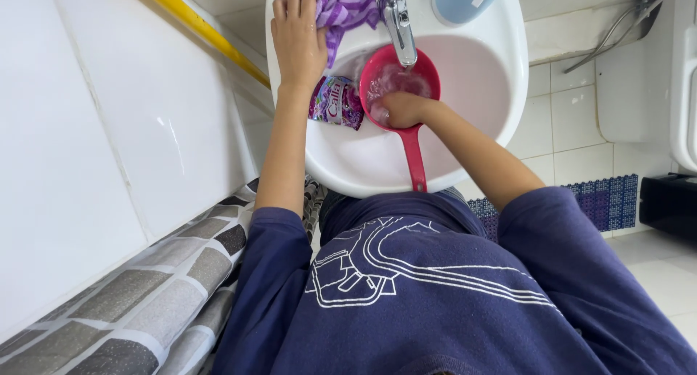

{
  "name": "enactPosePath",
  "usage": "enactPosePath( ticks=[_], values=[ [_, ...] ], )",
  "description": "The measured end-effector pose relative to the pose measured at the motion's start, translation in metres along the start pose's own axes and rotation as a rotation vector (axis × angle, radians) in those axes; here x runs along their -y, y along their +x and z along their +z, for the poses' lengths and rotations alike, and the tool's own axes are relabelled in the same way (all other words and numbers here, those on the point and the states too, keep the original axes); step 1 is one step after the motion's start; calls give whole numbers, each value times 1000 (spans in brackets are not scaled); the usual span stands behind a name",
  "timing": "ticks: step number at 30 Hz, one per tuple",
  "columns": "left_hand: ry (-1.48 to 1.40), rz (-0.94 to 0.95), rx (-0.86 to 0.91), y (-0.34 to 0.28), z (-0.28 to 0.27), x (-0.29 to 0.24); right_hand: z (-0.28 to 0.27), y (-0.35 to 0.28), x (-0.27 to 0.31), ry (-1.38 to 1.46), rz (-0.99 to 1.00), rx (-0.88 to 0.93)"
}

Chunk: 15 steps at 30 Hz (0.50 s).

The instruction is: The person fills a red plastic scoop with water from a sink faucet and places it in the basin. They then submerge a purple striped cloth into the water and scrub it by hand. The person also handles a small packet of laundry detergent, dipping it into the water and squeezing it to release the contents into the scoop.

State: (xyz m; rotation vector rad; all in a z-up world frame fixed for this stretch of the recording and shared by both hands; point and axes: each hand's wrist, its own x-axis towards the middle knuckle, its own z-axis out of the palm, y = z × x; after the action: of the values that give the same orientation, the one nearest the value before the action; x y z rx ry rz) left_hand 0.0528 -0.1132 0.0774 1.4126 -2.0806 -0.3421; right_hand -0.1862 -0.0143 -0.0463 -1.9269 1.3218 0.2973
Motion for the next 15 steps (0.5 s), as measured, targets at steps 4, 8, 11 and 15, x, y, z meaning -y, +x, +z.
enactPosePath(
  ticks=[4,8,11,15],
  values=[
    [-103,74,-96,-4,-26,0,-33,-26,5,130,87,144],
    [-519,60,-80,-21,-55,-12,-79,-73,14,307,-39,-133],
    [-639,20,152,-40,-57,-25,-97,-104,27,696,-145,-238],
    [-571,3,444,-65,-20,-51,-88,-121,38,1186,-151,-301]
  ],
)
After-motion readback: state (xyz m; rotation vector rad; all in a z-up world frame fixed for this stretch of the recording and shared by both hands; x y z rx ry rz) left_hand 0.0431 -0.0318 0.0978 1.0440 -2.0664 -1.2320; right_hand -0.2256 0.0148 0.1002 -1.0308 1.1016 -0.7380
